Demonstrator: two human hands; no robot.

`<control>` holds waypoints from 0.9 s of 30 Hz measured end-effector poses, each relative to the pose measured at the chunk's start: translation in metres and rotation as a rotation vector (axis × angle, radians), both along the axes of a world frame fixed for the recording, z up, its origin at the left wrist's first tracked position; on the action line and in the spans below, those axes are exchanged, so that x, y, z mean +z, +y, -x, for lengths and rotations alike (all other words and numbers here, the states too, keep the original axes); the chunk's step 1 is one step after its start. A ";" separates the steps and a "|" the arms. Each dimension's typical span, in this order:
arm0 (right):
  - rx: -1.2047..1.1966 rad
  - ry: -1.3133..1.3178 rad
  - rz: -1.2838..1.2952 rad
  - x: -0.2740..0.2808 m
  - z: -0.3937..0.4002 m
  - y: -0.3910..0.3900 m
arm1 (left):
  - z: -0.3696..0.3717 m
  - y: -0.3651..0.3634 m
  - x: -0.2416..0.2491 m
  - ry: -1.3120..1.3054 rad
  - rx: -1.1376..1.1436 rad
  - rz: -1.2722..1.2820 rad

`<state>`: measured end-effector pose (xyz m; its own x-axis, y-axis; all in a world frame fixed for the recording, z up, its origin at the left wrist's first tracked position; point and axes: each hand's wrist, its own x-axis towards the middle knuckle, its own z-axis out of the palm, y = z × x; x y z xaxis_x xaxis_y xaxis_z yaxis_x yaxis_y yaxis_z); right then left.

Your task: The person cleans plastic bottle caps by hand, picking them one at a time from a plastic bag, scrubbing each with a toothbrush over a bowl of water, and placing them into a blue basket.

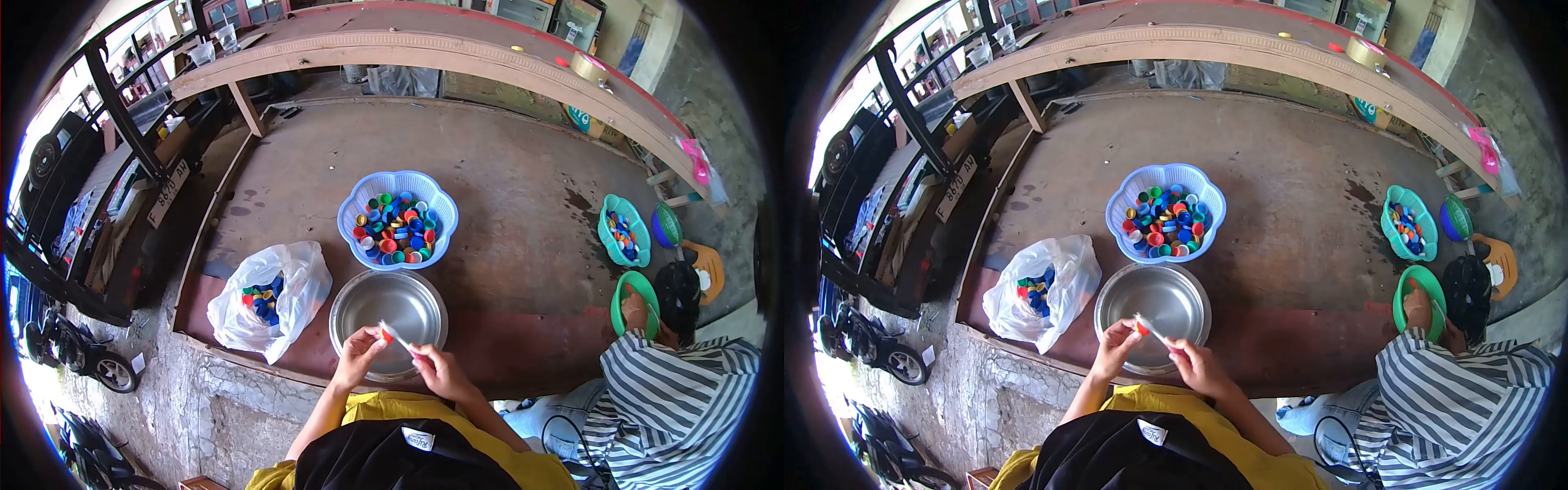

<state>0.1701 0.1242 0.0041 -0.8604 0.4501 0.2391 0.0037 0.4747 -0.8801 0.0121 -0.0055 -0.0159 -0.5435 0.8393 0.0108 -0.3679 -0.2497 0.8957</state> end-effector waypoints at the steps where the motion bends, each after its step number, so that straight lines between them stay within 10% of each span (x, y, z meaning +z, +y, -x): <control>1: 0.009 -0.025 0.020 0.003 0.001 0.005 | -0.002 0.001 -0.001 0.000 0.004 0.011; 27: -0.268 0.102 -0.103 0.012 0.015 0.009 | 0.007 0.009 0.011 0.084 0.053 0.020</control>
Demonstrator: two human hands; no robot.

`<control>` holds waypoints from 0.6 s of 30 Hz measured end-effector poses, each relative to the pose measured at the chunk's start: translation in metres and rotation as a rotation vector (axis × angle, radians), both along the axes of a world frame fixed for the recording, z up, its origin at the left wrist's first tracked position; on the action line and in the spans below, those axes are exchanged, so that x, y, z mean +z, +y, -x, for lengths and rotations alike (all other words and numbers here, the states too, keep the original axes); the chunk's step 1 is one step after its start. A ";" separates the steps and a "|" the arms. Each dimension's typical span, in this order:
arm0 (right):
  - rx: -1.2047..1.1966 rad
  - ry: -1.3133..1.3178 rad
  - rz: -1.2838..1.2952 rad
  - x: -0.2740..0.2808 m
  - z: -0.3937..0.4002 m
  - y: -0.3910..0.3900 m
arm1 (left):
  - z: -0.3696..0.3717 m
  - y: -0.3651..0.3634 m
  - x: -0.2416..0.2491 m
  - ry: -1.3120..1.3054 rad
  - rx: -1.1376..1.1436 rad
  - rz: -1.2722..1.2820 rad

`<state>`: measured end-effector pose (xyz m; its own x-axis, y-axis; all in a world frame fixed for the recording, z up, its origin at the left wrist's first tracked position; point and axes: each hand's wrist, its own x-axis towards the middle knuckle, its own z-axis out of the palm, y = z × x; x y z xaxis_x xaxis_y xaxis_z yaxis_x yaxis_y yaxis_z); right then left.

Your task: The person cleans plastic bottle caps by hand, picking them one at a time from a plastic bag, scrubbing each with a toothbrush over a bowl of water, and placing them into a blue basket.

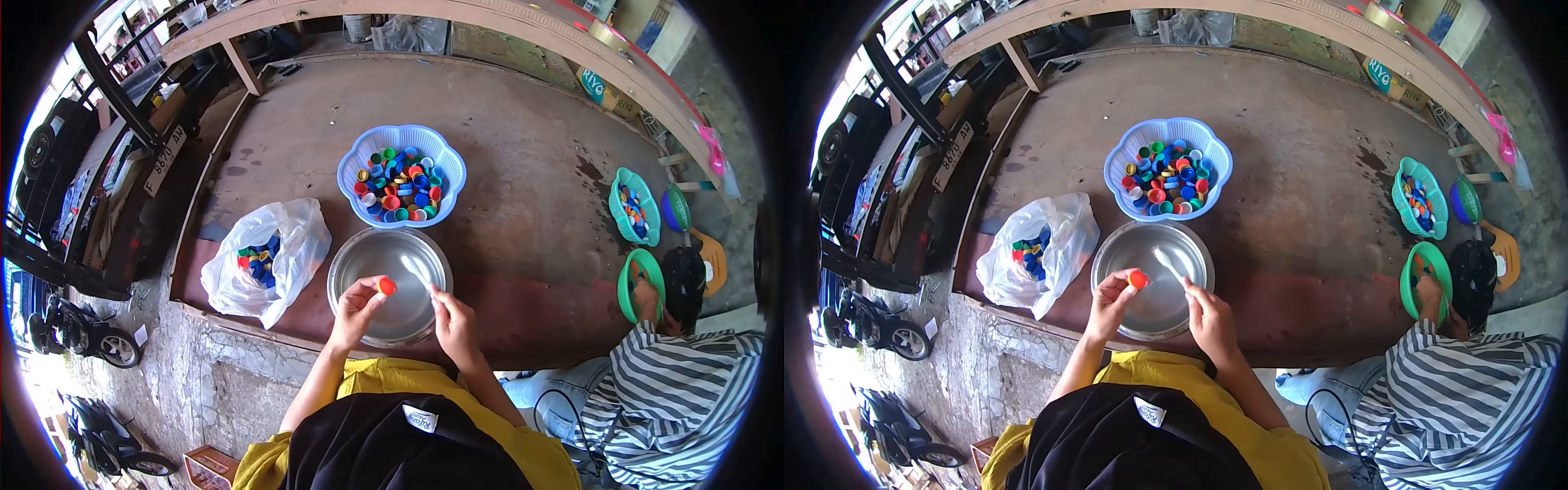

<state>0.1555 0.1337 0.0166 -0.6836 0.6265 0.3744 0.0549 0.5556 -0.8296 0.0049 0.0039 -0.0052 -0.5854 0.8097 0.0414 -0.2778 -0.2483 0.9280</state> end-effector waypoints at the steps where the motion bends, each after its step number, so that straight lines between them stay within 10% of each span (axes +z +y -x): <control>1: -0.010 0.046 -0.022 0.000 -0.001 -0.002 | -0.002 0.000 0.001 0.022 0.001 -0.009; 18: 0.142 0.061 -0.089 0.002 -0.005 0.006 | -0.010 0.004 0.014 -0.077 -0.008 -0.031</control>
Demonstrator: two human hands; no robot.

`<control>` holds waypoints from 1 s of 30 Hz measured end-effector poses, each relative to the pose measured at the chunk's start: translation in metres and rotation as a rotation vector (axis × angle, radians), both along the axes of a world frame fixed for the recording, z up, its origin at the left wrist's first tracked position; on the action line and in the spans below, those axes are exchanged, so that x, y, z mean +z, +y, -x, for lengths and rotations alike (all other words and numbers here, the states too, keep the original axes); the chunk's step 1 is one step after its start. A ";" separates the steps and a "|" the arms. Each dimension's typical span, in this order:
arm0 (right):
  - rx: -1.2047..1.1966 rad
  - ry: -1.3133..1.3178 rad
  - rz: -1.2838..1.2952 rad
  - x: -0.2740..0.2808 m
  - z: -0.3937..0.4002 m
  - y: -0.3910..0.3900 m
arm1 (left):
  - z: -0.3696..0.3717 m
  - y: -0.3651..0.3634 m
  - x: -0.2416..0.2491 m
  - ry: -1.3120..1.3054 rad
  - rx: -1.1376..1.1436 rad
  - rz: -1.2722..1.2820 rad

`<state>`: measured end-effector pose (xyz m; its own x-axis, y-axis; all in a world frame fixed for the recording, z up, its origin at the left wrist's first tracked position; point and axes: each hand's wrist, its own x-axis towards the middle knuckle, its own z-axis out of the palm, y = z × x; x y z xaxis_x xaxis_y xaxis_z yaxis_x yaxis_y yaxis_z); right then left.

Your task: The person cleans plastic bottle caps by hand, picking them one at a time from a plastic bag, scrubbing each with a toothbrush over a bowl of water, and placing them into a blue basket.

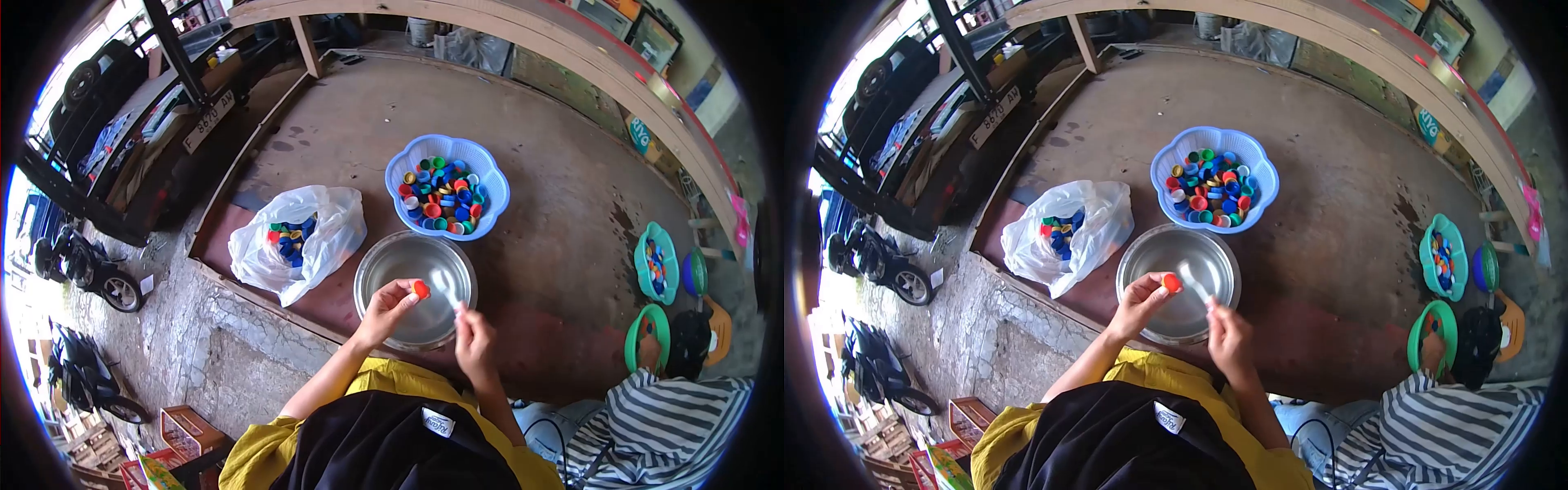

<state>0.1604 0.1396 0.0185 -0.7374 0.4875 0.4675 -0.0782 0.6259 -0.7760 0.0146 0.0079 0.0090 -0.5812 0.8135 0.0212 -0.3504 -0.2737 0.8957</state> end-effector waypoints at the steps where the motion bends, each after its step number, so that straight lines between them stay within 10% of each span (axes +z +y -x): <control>1: 0.067 -0.021 0.019 -0.007 -0.002 -0.006 | -0.002 -0.001 0.002 -0.034 0.010 -0.014; 30: -0.060 -0.045 -0.129 0.019 0.009 0.015 | 0.001 0.008 0.016 -0.005 -0.057 -0.002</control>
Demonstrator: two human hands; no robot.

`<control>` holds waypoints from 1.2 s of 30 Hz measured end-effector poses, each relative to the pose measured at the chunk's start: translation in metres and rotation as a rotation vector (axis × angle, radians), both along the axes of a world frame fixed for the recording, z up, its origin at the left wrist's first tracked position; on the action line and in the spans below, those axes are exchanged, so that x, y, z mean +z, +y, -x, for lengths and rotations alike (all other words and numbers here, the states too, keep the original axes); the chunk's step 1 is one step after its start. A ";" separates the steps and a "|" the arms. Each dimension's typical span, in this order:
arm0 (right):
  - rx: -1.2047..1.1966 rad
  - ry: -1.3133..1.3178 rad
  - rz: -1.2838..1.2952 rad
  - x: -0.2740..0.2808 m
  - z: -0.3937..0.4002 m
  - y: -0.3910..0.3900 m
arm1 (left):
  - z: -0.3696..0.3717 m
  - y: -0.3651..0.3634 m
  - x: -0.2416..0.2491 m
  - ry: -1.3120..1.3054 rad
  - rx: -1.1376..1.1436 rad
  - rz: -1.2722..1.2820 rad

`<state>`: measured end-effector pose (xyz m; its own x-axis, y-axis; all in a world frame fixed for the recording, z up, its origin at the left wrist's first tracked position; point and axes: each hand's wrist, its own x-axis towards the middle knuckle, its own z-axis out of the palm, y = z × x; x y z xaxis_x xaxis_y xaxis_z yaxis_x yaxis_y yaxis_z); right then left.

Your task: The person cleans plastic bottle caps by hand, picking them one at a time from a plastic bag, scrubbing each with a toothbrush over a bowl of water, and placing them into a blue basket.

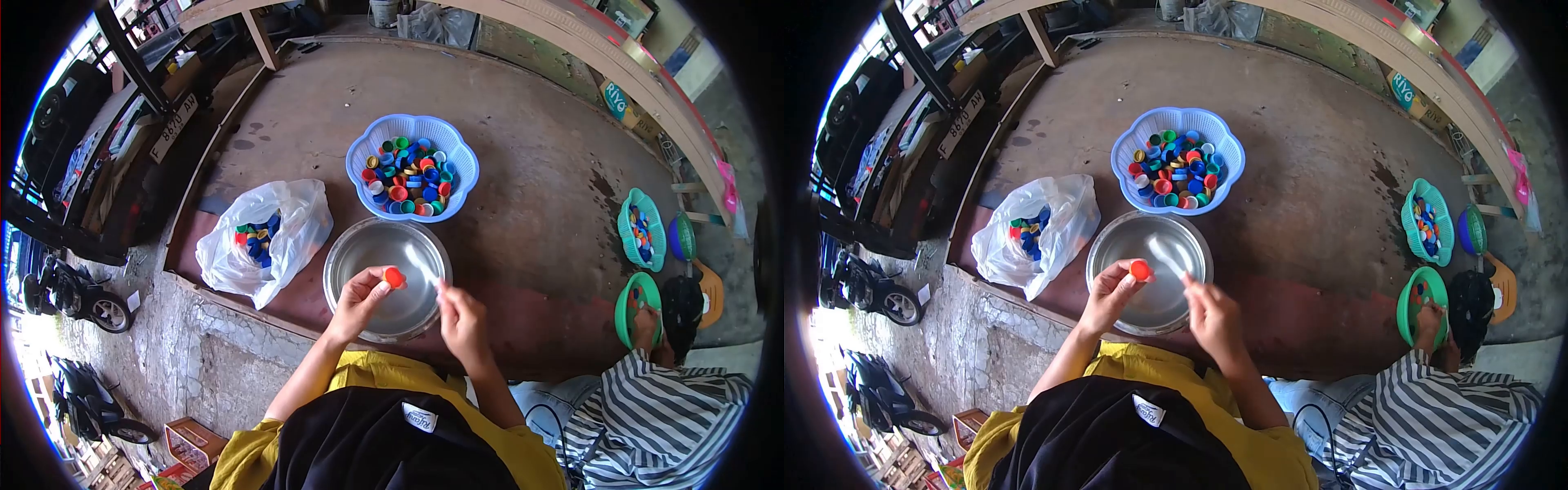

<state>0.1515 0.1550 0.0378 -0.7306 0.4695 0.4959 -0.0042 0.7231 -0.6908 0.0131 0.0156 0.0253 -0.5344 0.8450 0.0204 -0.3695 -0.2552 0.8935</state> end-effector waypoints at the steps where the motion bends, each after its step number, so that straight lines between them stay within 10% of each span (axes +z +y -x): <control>1: 0.070 -0.046 -0.020 0.001 -0.005 -0.008 | -0.001 0.000 0.000 -0.016 -0.003 0.004; 18: 0.077 -0.109 0.027 -0.028 -0.014 -0.015 | -0.005 -0.010 -0.019 -0.120 -0.131 0.128; 29: -0.105 -0.180 0.176 -0.049 -0.051 -0.033 | 0.035 0.039 0.008 0.881 -0.067 0.425; 33: -0.136 -0.139 0.206 -0.038 -0.046 -0.034 | 0.081 0.102 0.059 0.714 -0.002 0.185; 36: -0.151 -0.200 0.207 -0.026 -0.044 -0.027 | 0.109 0.139 0.059 0.811 -0.018 0.499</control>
<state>0.1958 0.1277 0.0113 -0.7181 0.6559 0.2327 0.2430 0.5496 -0.7993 -0.0955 0.1548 0.0847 -0.5026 0.8644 0.0141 0.4104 0.2242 0.8839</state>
